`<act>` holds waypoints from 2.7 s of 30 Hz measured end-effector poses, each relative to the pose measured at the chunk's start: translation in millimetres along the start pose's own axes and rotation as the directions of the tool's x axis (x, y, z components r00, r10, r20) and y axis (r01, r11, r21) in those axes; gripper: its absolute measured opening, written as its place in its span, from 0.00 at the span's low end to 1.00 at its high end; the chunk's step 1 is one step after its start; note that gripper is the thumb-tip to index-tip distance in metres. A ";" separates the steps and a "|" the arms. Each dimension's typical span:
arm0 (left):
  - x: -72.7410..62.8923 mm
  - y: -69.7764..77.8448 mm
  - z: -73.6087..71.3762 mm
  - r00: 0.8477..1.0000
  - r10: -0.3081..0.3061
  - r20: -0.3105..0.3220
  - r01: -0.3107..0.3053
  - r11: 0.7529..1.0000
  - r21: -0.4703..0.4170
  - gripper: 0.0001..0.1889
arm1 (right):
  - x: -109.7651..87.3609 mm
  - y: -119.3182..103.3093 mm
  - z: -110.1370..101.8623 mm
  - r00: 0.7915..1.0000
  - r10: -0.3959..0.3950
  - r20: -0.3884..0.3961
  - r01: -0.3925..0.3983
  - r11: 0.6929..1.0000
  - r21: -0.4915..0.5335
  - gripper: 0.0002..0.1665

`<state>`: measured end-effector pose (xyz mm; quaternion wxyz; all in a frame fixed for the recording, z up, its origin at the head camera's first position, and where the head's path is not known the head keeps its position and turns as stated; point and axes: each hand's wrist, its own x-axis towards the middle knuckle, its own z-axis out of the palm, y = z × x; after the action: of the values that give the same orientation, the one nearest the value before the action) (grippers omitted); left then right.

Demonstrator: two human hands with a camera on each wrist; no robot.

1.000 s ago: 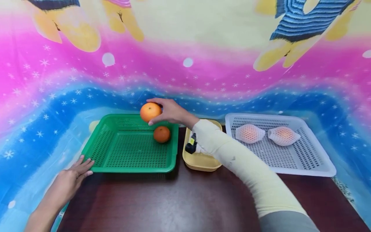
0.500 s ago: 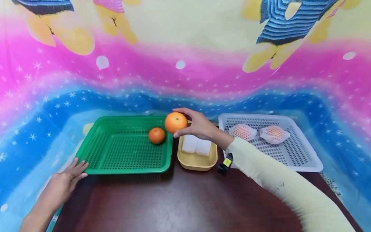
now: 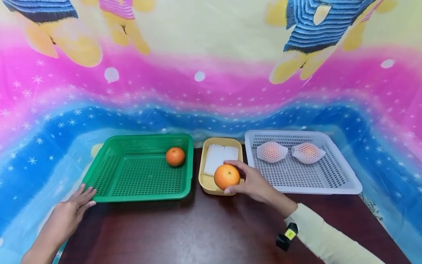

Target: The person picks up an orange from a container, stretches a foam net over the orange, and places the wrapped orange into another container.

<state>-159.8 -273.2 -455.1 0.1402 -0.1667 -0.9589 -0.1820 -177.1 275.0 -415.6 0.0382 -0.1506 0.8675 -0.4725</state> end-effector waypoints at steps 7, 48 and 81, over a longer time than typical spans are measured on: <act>-0.9 -1.7 0.4 1.000 -0.012 0.009 0.012 1.000 -0.012 0.24 | -39.3 19.6 21.8 1.000 -0.023 -0.020 0.022 0.999 -0.048 0.49; 13.2 41.3 12.4 0.996 -0.038 -0.080 0.035 0.998 -0.048 0.27 | -64.5 29.4 46.2 0.989 -0.134 0.059 0.146 0.899 -0.413 0.35; 89.0 279.7 149.1 0.901 0.422 0.098 -0.432 0.889 0.149 0.20 | 160.4 22.9 11.5 0.874 0.485 0.043 -0.420 0.796 -0.436 0.27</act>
<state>-167.7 55.4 -474.6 0.1598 -0.3666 -0.9146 -0.0602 -332.5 229.7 -428.8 0.1838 0.0213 0.9524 -0.2423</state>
